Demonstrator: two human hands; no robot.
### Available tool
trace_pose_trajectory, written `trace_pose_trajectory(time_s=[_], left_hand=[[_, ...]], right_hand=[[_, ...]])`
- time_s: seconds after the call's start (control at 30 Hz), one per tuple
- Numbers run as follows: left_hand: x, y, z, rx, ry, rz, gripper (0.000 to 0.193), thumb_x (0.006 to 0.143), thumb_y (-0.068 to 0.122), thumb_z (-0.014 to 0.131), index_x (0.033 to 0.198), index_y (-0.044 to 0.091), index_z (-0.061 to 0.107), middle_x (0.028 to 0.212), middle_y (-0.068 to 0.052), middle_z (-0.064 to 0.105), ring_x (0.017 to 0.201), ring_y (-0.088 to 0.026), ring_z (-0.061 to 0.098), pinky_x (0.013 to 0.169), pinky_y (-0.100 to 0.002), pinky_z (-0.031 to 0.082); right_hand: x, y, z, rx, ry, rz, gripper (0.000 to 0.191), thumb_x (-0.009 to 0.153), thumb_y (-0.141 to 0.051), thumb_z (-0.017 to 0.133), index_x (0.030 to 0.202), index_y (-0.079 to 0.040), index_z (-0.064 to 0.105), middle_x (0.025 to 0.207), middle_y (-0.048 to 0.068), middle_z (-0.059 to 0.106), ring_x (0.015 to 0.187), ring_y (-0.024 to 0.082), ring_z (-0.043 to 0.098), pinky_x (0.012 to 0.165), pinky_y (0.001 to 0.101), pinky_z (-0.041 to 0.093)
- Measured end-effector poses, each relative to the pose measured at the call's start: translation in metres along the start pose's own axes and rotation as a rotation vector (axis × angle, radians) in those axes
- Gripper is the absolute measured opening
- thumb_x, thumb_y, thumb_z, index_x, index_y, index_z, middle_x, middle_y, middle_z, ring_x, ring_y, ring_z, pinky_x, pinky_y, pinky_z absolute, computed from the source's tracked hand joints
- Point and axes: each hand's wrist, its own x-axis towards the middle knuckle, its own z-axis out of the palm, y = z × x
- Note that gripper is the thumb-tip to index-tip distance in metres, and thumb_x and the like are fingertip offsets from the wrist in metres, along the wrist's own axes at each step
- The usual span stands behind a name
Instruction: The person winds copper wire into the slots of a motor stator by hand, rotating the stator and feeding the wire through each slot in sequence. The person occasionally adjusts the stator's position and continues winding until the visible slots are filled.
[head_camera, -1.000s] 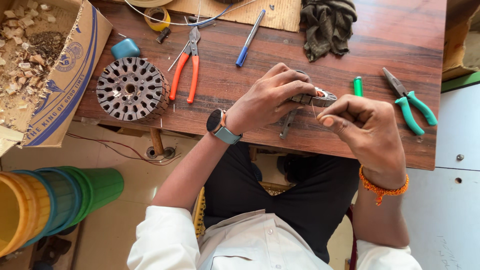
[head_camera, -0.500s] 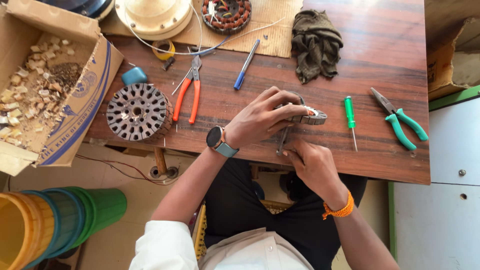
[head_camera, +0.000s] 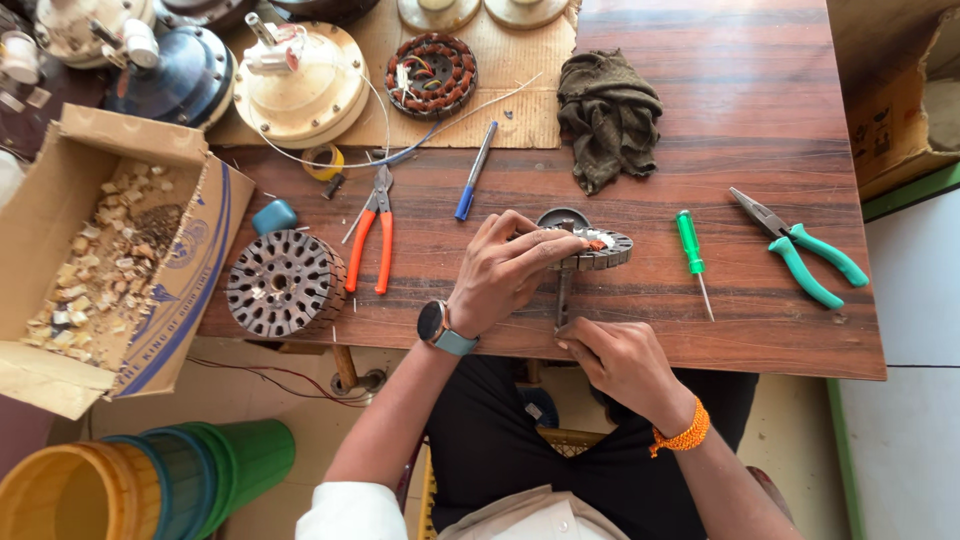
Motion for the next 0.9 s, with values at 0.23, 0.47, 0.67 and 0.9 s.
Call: trace_pose_trajectory(time_s=[0.23,0.47,0.67,0.9], left_hand=[[-0.015,0.006,-0.008,0.278,-0.045,0.146,0.064,0.088,0.005,0.075,0.143,0.037,0.063,0.153,0.009,0.047,0.131,-0.018,0.05,0.111,-0.035,0.042],[-0.032,0.011,-0.012,0.332,-0.04,0.269,0.028,0.096,0.026,0.078,0.123,0.026,0.068,0.16,0.011,0.042,0.137,-0.019,0.043,0.114,-0.038,0.037],[-0.033,0.019,-0.022,0.325,0.09,0.322,0.017,0.092,0.019,0.08,0.109,0.015,0.081,0.143,0.008,0.062,0.101,-0.014,0.054,0.083,-0.03,0.044],[-0.033,0.031,-0.015,0.322,-0.034,0.09,0.021,0.085,0.012,0.075,0.106,0.013,0.078,0.109,0.003,0.07,0.079,-0.015,0.064,0.067,-0.031,0.05]], right_hand=[[0.0,-0.004,0.003,-0.006,0.027,0.018,0.012,0.084,-0.009,0.075,0.096,-0.007,0.071,0.076,0.008,0.076,0.06,0.023,0.072,0.053,0.0344,0.054],[-0.008,-0.007,0.005,-0.061,0.059,0.009,0.023,0.084,-0.002,0.073,0.107,-0.006,0.074,0.089,0.009,0.078,0.072,0.024,0.075,0.062,0.0334,0.058],[-0.014,-0.021,-0.015,0.064,0.146,0.131,0.026,0.084,0.007,0.067,0.106,-0.003,0.075,0.097,0.011,0.077,0.083,0.021,0.078,0.071,0.0307,0.062],[-0.007,-0.042,-0.061,-0.094,0.113,0.194,0.009,0.092,-0.003,0.076,0.101,-0.003,0.074,0.088,0.012,0.075,0.07,0.018,0.073,0.062,0.0297,0.055]])
